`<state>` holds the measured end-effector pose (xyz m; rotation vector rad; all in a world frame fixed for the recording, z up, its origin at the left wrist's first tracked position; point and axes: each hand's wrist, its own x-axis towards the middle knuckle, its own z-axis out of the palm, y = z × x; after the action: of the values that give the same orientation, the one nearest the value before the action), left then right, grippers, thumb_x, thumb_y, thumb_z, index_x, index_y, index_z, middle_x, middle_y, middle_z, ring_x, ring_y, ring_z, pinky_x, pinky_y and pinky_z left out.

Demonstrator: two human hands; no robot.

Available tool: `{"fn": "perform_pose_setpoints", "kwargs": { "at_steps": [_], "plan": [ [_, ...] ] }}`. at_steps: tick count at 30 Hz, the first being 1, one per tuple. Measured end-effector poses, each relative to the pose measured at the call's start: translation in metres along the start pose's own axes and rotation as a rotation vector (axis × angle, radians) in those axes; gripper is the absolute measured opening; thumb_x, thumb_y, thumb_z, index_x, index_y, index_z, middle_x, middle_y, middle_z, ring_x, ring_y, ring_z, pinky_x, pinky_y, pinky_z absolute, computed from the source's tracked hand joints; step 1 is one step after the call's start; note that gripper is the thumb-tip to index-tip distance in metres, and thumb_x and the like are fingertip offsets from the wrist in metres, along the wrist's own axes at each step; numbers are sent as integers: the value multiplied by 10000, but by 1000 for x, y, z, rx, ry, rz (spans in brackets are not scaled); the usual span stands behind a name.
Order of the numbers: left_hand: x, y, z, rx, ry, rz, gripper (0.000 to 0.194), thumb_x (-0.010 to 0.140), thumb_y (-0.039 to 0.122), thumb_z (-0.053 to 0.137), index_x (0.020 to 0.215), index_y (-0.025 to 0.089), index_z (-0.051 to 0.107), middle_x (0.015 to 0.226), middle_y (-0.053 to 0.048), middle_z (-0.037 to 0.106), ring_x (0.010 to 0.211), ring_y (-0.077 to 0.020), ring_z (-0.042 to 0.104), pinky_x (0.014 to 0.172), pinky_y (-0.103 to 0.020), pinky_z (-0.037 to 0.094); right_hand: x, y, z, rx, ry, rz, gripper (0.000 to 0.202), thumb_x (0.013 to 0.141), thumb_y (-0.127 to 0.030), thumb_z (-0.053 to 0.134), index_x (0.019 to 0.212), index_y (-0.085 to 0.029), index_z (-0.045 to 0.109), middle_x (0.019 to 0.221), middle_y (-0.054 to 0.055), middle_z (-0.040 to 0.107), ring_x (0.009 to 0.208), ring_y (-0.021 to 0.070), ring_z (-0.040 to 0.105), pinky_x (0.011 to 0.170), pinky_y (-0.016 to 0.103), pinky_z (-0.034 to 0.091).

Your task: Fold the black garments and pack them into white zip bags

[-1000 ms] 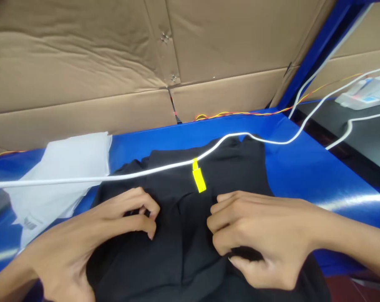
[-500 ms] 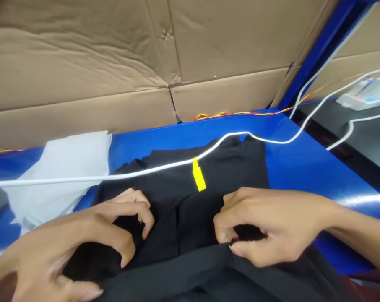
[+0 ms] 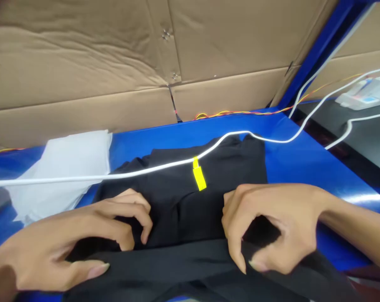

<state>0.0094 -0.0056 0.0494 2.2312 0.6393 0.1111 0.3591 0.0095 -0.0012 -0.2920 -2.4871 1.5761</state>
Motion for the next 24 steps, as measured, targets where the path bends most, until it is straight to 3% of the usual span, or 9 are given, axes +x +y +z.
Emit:
{"fn": "perform_pose_setpoints", "kwargs": {
  "at_steps": [2,4,7,12,16,18,21,23,24],
  "plan": [
    [0,-2,-4,-67,-30,9,135,861,172,671,933,273,723,1104,-24,815,1028,-238,752,996,-346,587,-1,-1,-2,37,22,-6,245,957,-447,742,887,-214,769,828,51,768,774,175,739,761,257,561],
    [-1,-2,-6,-166,-65,2,63,929,263,670,901,267,726,1062,-28,834,947,-224,775,951,-333,601,-1,-2,-4,91,0,-26,181,921,-380,776,872,-207,762,792,40,759,755,168,729,746,242,560],
    [-4,-3,-3,-354,-80,3,212,994,421,624,944,273,768,994,-70,854,880,-255,805,852,-340,634,-1,-7,-5,153,-88,4,107,961,-236,709,887,-199,777,812,55,770,790,174,752,751,224,560],
    [-8,-5,4,-557,-260,37,295,1002,472,596,1027,290,827,932,-120,853,825,-282,831,717,-304,643,-2,-19,6,382,-100,108,666,1105,-600,420,691,-176,722,742,109,716,678,164,699,654,217,546],
    [-10,-1,-5,-516,-300,-89,198,940,364,651,937,246,810,925,-107,850,822,-279,827,715,-293,636,-2,-24,6,400,-94,143,727,1110,-628,366,663,-177,719,769,109,730,717,169,736,655,201,545],
    [-12,-1,-10,-485,-209,-151,290,950,466,643,855,224,771,833,-89,830,726,-257,794,642,-280,613,-4,-25,-1,331,-118,173,637,1028,-719,524,791,-183,773,896,91,772,789,187,759,693,225,556],
    [-16,-7,-12,-516,62,-263,438,907,626,679,763,213,682,645,-6,717,552,-176,664,512,-232,521,-11,-24,-12,272,80,181,764,929,-902,471,886,-197,763,882,59,740,763,190,740,687,267,552],
    [-17,-15,-10,-618,217,-352,415,883,618,708,798,213,678,659,34,694,553,-152,656,515,-220,511,-18,-19,-20,227,129,106,715,924,-890,503,945,-214,735,930,58,730,805,195,738,720,282,571],
    [-16,-19,-9,-650,290,-396,379,886,593,708,841,217,696,719,41,721,603,-164,693,550,-234,538,-20,-14,-24,172,239,175,652,995,-822,459,993,-220,709,1068,87,735,962,226,748,823,312,587]
  ]
}}
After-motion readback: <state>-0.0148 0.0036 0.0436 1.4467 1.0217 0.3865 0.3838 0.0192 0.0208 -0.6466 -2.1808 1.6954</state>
